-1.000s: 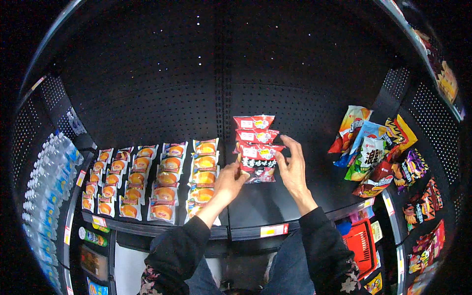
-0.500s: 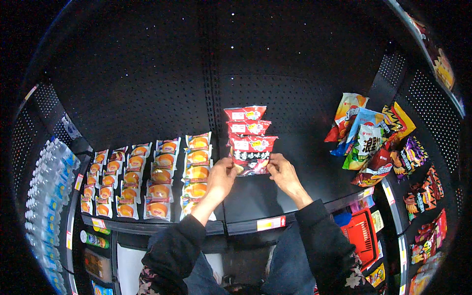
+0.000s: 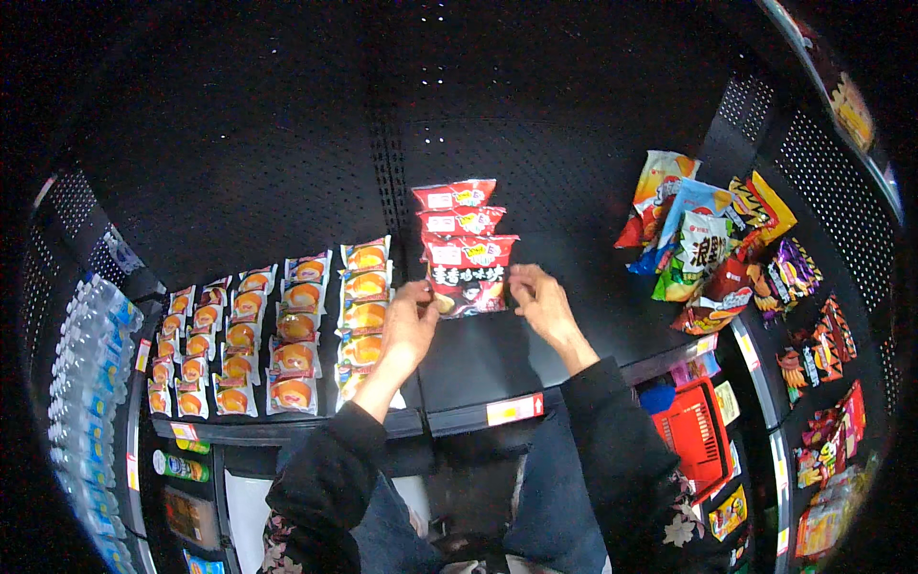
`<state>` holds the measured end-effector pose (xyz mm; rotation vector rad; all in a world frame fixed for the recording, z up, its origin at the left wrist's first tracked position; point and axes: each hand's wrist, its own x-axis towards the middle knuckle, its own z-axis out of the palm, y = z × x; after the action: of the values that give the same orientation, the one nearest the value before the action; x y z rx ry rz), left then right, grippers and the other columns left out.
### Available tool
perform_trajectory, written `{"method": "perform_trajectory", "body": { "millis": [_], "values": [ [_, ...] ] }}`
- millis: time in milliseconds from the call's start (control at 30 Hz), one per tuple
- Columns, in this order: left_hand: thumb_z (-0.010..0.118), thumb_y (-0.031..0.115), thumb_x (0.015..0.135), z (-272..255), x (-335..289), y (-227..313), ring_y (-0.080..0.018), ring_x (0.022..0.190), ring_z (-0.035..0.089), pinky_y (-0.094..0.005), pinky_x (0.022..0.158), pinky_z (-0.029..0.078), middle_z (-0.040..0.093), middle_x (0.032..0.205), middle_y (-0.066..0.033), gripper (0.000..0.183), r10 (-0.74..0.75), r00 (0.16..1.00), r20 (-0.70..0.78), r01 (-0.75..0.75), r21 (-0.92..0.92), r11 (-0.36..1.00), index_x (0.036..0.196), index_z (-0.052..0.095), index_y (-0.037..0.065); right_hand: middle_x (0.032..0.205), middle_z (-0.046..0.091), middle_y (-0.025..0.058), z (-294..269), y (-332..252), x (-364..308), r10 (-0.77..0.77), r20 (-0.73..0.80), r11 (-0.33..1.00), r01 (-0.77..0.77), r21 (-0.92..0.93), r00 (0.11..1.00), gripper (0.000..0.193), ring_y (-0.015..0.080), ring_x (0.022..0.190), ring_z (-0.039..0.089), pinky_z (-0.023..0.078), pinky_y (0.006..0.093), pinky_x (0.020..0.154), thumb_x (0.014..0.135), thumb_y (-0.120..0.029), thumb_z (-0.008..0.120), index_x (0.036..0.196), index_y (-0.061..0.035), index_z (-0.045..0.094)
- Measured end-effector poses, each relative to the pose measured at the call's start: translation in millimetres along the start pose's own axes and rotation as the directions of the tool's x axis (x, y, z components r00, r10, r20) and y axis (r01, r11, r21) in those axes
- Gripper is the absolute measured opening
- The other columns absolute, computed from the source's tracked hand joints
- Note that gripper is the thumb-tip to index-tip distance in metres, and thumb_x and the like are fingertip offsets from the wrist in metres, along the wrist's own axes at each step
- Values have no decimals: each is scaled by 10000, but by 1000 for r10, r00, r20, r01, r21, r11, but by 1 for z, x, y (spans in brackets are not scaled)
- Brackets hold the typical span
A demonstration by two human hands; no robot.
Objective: The person removes snack packets from a shelf, places them into a red basket, wipes the shelf with a blue cloth, then restacks the packets back onto the shelf. The person repeats this process for multiple snack types.
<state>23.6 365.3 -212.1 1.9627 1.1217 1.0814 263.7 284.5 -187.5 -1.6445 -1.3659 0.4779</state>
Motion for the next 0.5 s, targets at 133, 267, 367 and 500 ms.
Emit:
{"method": "perform_trajectory", "body": {
  "millis": [133, 267, 367, 500],
  "values": [
    [706, 115, 978, -9, -6, 4, -299, 849, 751, -408, 766, 582, 747, 977, -185, 233, 139, 986, -89, -135, 51, 990, 1176, 682, -4, 1277, 716, 158, -38, -14, -21, 84, -109, 934, -40, 356, 990, 344, 224, 1119, 714, 643, 365, 822, 1082, -163, 606, 1382, 5, 627],
    [654, 112, 1034, -14, -20, 21, -151, 747, 672, -310, 675, 513, 702, 835, -77, 111, 92, 996, -7, -92, -150, 984, 1042, 690, 7, 1235, 733, 132, -98, 3, -95, 93, -204, 919, -5, 394, 975, 314, 195, 1085, 716, 639, 328, 795, 1098, -200, 586, 1339, -13, 662],
    [651, 122, 1058, -10, -46, 46, -34, 671, 523, -233, 608, 420, 593, 754, 37, 138, 119, 985, 125, -93, -197, 976, 968, 659, 17, 1197, 733, 106, -148, 44, -180, 190, -242, 936, -100, 338, 952, 331, 186, 1003, 722, 625, 312, 765, 1114, -244, 573, 1339, -19, 665],
    [713, 109, 1006, 9, -86, 86, -80, 657, 581, -272, 617, 467, 623, 779, -15, 160, 157, 924, 349, -96, -184, 978, 897, 634, 22, 1032, 747, 70, -179, 121, -304, 581, -346, 811, -494, 313, 736, 286, 147, 851, 705, 595, 299, 638, 1108, -248, 565, 1240, -30, 693]
  ]
}}
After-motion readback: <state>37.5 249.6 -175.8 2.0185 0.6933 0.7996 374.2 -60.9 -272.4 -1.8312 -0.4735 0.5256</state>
